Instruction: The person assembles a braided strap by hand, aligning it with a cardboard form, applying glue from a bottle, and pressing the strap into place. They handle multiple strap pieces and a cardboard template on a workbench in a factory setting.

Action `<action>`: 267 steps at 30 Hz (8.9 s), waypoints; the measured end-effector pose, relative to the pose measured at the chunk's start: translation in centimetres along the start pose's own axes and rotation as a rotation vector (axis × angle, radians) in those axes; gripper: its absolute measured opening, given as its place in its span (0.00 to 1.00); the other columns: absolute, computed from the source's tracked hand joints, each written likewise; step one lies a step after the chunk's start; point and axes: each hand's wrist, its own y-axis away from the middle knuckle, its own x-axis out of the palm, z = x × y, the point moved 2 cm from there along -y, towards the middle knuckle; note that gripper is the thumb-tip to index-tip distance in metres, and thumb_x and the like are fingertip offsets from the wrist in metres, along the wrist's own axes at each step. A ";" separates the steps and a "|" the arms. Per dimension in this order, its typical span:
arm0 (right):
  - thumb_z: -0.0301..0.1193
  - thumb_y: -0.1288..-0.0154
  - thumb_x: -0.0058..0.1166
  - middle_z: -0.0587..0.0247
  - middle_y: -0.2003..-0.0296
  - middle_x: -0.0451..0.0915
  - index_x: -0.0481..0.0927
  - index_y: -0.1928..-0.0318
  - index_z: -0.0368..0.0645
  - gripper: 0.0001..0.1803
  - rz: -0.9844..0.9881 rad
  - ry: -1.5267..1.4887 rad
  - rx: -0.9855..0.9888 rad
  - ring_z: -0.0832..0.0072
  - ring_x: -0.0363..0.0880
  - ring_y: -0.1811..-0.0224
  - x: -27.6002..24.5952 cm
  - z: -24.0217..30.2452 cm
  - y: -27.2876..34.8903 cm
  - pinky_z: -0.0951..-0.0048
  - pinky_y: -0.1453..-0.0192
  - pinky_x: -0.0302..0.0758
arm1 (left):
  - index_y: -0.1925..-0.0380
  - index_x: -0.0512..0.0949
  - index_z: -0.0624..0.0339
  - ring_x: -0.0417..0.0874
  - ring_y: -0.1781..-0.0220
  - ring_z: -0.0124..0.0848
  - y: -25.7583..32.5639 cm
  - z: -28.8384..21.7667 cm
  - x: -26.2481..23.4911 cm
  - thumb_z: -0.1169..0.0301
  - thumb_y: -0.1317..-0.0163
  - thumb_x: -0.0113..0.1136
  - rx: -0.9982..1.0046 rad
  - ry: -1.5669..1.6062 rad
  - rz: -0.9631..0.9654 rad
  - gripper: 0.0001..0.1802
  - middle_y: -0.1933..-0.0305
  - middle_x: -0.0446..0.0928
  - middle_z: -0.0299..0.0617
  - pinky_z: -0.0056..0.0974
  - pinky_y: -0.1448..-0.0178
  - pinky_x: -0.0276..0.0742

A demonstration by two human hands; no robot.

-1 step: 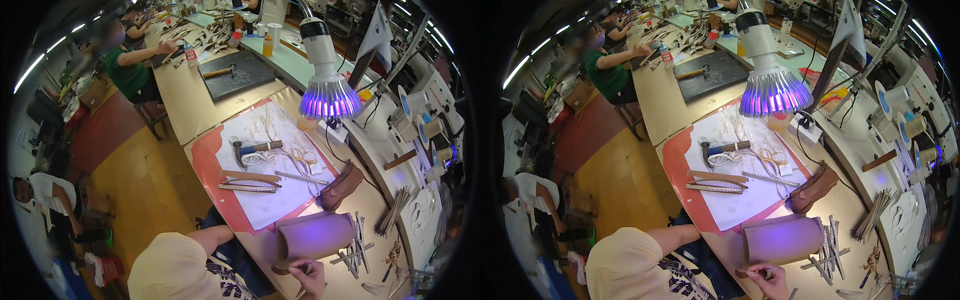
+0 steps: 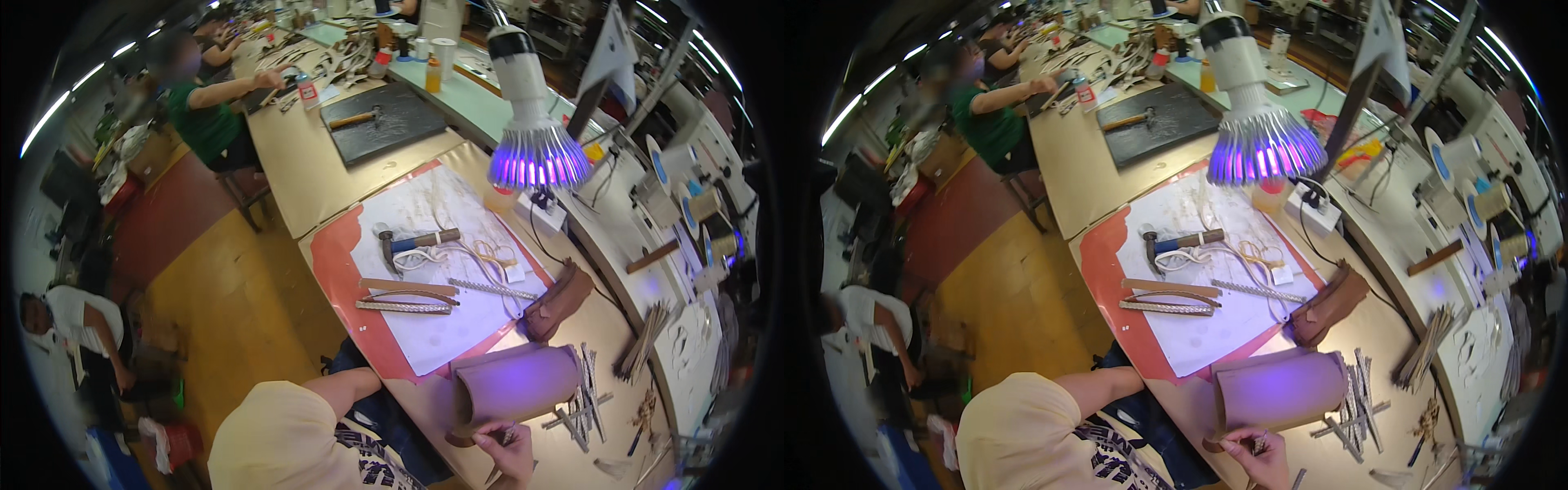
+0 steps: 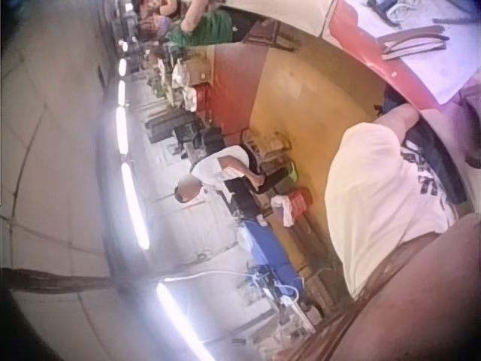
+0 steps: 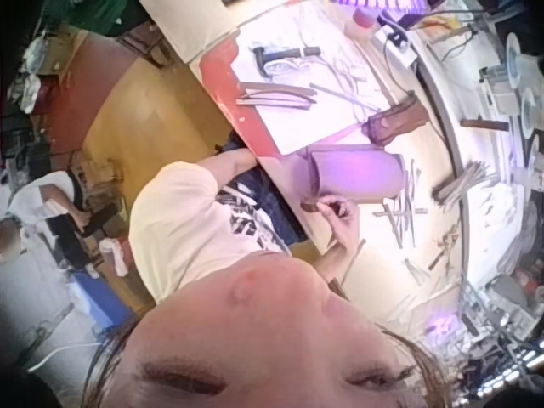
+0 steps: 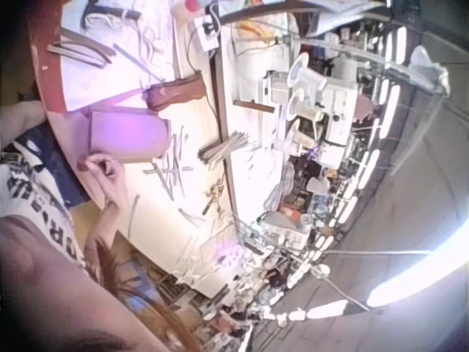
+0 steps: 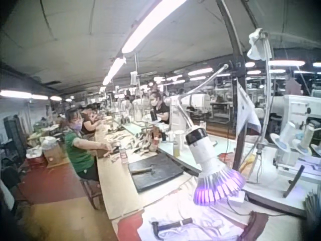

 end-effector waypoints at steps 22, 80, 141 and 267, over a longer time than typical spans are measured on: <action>0.19 0.45 0.66 0.61 0.68 0.83 0.82 0.64 0.33 0.07 -0.290 -0.095 -0.257 0.77 0.81 0.67 1.9 -2.6 -0.8 0.77 0.59 0.78 | 0.44 0.74 0.61 0.72 0.39 0.57 10.5 2.2 -2.2 0.51 0.35 0.53 0.177 0.010 0.097 0.28 0.44 0.74 0.61 0.49 0.32 0.65; 0.35 0.35 0.57 0.53 0.55 0.76 0.76 0.54 0.35 0.16 -1.575 1.348 0.049 0.53 0.72 0.49 -4.4 -6.8 3.8 0.57 0.42 0.67 | 0.66 0.78 0.57 0.78 0.52 0.42 9.5 -3.2 -44.2 0.65 0.42 0.64 0.799 -0.845 -1.097 0.09 0.56 0.77 0.43 0.44 0.47 0.72; 0.34 0.51 0.73 0.56 0.57 0.83 0.76 0.46 0.38 0.32 -1.021 0.438 -0.274 0.70 0.83 0.55 1.1 15.8 -40.0 0.70 0.54 0.80 | 0.47 0.71 0.66 0.81 0.49 0.31 -6.5 -4.1 -57.1 0.62 0.45 0.72 0.572 0.465 -0.431 0.31 0.51 0.79 0.44 0.36 0.43 0.77; 0.47 0.27 0.49 0.67 0.57 0.79 0.66 0.41 0.43 0.25 -0.197 -0.351 -0.250 0.79 0.80 0.63 11.5 4.9 -14.5 0.77 0.63 0.76 | 0.44 0.71 0.55 0.70 0.46 0.46 20.4 -9.6 -22.7 0.71 0.63 0.77 0.863 -0.080 -1.125 0.40 0.50 0.67 0.47 0.43 0.44 0.71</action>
